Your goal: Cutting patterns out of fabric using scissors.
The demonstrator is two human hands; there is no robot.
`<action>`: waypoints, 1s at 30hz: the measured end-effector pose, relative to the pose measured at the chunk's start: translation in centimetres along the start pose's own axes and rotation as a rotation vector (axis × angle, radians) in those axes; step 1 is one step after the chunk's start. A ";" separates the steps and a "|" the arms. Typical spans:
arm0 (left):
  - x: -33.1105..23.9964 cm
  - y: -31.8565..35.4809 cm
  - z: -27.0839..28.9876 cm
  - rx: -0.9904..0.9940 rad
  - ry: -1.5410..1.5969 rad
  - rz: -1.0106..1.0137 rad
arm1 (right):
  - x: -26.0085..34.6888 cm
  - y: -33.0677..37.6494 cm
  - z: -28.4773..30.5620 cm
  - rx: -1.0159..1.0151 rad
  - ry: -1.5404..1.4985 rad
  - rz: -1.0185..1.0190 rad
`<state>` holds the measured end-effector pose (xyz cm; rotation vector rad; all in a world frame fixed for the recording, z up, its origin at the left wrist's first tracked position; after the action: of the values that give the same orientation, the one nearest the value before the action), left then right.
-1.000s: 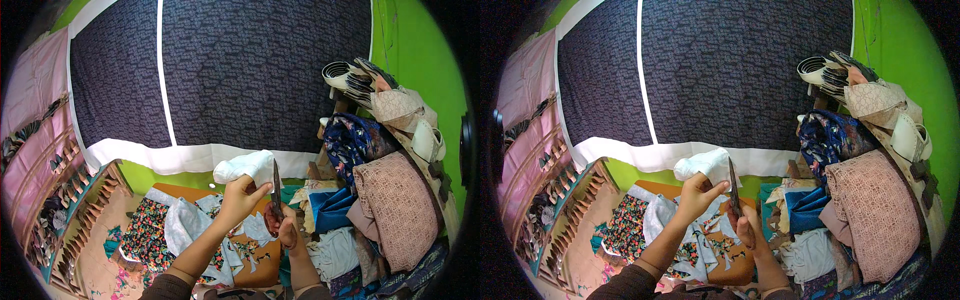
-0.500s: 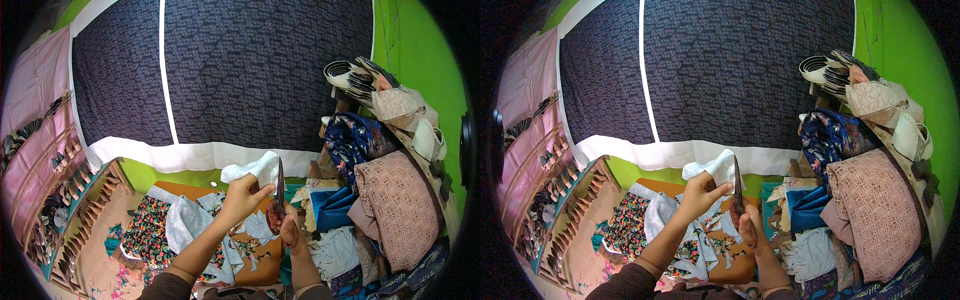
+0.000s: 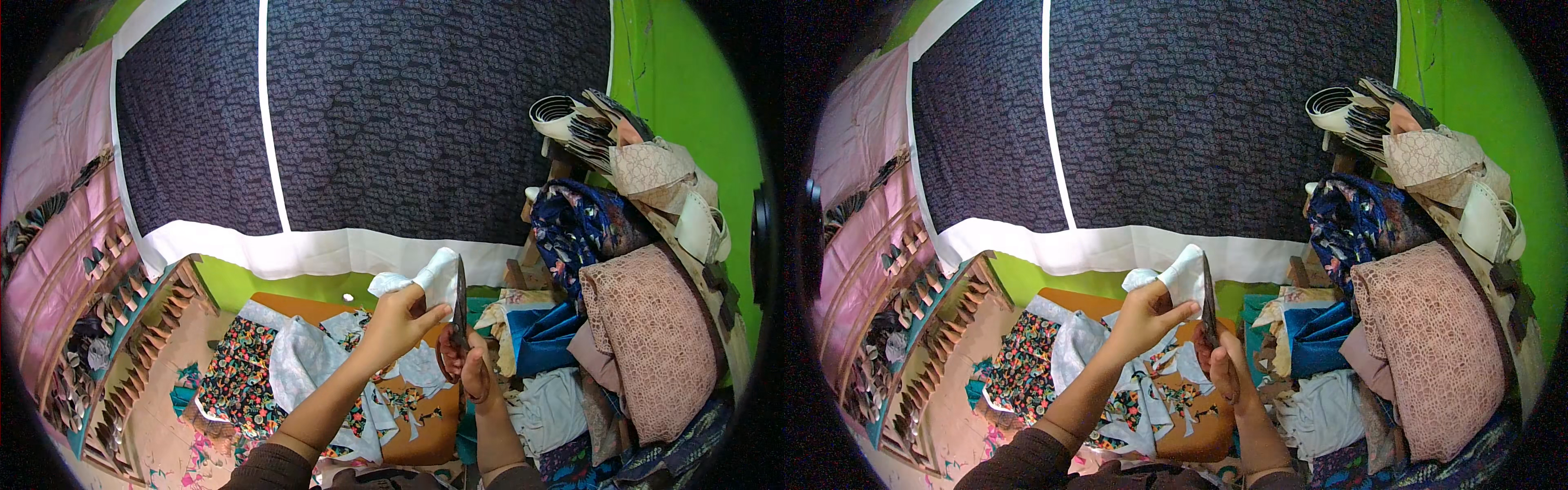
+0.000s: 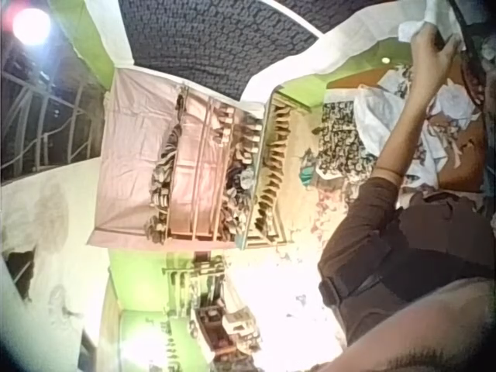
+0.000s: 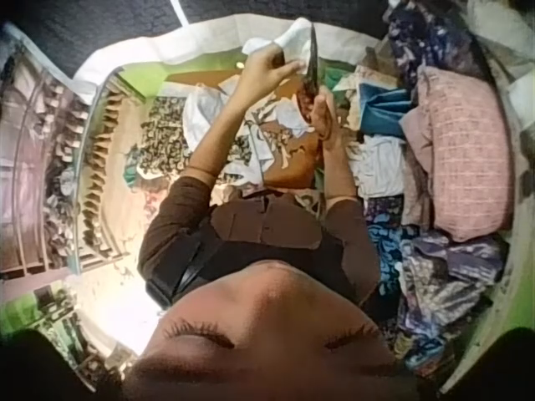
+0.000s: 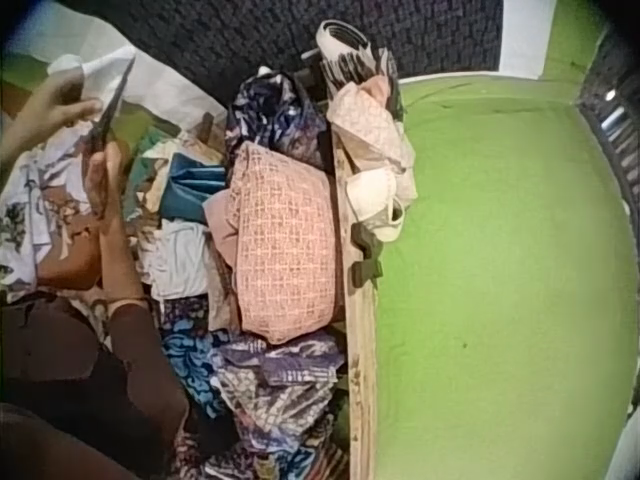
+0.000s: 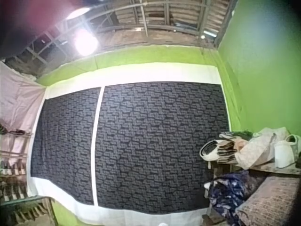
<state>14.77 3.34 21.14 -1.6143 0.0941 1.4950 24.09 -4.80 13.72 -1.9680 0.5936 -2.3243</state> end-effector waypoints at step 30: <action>1.3 0.3 -0.8 0.000 0.007 -0.024 | -1.7 0.7 1.0 -0.047 -0.015 -0.133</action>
<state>15.55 3.35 19.79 -1.6156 0.0782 1.4717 25.27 -5.22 11.99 -2.1059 0.5363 -2.3893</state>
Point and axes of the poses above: each hand's wrist, its own y-axis away from the middle knuckle, its own z-axis out of the back of the hand, x = y × z, the point moved 6 cm from there along -y, towards the middle knuckle, and after that the axes turned 13 degrees about y, right-handed, at the moved point
